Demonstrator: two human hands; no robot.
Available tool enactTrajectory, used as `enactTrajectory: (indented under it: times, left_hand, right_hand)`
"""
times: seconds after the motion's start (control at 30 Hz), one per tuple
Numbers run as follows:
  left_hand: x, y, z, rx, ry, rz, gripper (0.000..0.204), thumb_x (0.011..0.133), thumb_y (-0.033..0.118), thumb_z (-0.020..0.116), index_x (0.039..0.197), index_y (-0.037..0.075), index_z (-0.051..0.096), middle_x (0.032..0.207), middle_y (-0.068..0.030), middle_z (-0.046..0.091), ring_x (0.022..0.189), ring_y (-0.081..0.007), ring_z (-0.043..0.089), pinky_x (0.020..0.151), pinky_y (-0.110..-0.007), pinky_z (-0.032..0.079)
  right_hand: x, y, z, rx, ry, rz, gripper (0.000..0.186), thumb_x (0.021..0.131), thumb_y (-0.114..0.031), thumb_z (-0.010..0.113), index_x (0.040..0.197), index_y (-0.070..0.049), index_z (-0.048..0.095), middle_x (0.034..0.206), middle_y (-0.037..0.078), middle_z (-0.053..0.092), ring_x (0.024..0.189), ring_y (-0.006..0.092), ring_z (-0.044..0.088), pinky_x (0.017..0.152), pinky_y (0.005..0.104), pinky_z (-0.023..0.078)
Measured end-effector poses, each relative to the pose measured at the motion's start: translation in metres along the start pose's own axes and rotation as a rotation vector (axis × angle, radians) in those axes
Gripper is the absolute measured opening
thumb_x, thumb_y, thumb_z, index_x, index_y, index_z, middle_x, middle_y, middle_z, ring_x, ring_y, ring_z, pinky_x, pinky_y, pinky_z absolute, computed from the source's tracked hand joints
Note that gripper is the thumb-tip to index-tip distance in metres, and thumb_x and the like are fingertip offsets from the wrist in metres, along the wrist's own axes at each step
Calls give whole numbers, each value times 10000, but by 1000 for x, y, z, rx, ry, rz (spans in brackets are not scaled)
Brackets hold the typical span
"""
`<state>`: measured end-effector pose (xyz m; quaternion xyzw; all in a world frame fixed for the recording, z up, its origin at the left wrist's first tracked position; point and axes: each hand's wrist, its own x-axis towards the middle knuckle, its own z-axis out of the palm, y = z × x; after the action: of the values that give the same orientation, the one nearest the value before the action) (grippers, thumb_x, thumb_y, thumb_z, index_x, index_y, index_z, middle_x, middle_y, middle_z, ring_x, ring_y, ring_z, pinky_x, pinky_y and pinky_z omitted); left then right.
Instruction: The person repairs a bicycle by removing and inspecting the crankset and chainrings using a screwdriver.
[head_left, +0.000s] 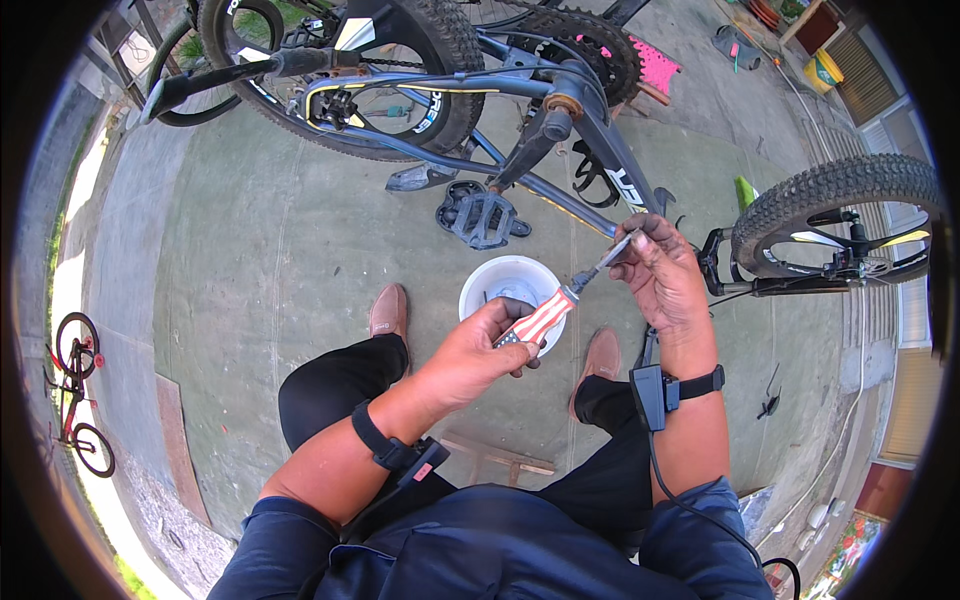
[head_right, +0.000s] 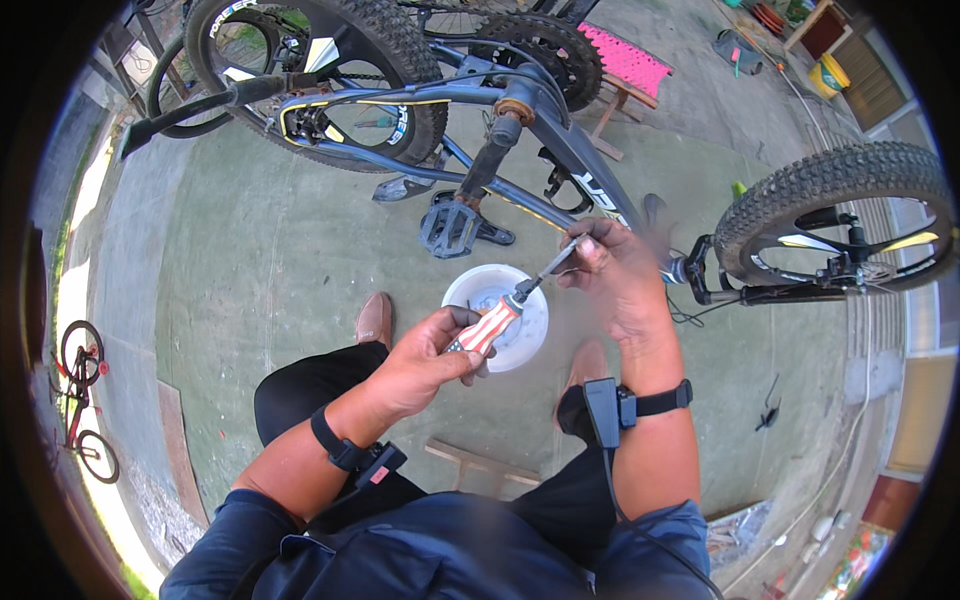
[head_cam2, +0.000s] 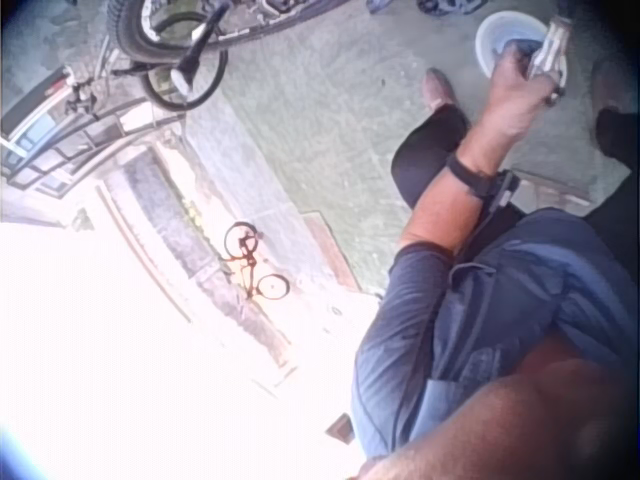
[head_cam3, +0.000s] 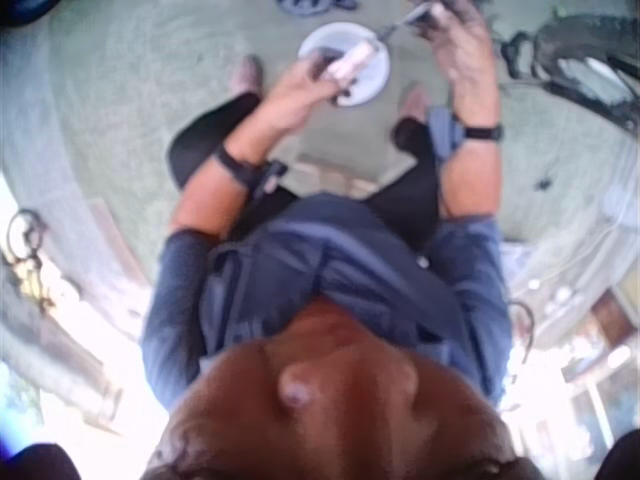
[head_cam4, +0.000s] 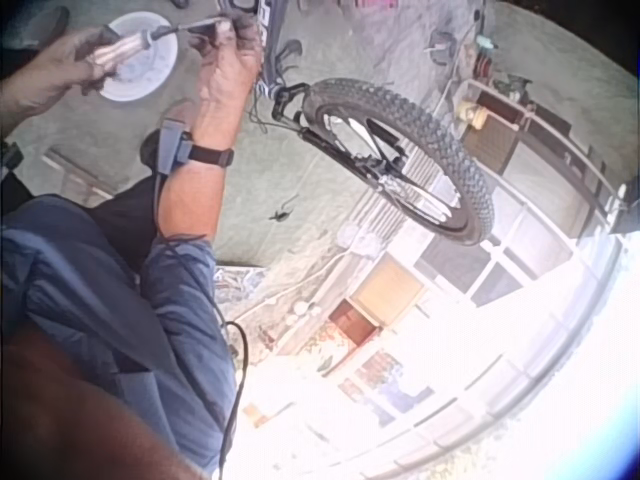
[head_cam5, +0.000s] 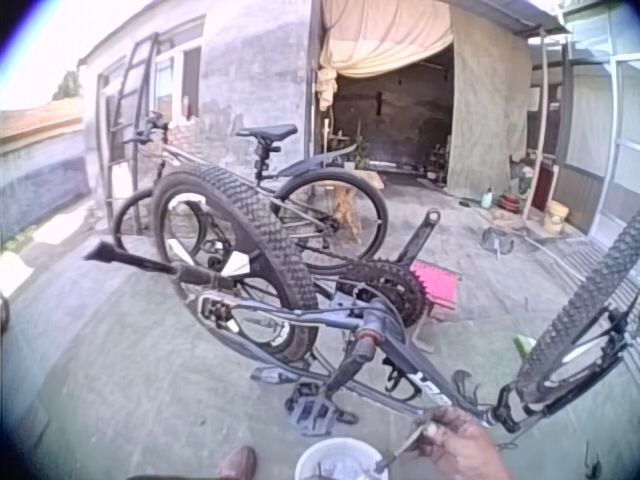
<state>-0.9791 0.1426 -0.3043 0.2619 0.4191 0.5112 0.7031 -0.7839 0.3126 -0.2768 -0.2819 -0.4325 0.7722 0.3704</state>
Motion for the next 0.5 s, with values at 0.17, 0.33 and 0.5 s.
enactTrajectory:
  times: [0.17, 0.33, 0.5]
  left_hand:
    - [4, -4, 1, 99, -1, 45, 415, 852, 53, 666, 1212, 6, 466, 1111, -53, 555, 974, -123, 567, 801, -267, 475]
    - [5, -7, -1, 159, 13, 64, 428, 848, 49, 676, 1214, 1, 461, 1154, -60, 527, 1040, -113, 542, 859, -277, 473]
    - [5, -8, -1, 151, 13, 53, 430, 858, 61, 673, 1223, -4, 456, 1151, -61, 528, 1039, -117, 546, 863, -278, 475]
  right_hand:
    - [-1, 1, -1, 22, -30, -13, 186, 927, -118, 600, 1077, -8, 600, 949, 90, 659, 823, 198, 673, 670, 311, 561]
    - [0, 5, -1, 21, -54, -9, 188, 927, -127, 602, 1075, -12, 602, 971, 97, 656, 844, 206, 672, 668, 315, 558]
    - [0, 8, -1, 45, -69, -3, 180, 926, -128, 605, 1067, -16, 609, 1002, 96, 652, 857, 213, 670, 672, 324, 558]
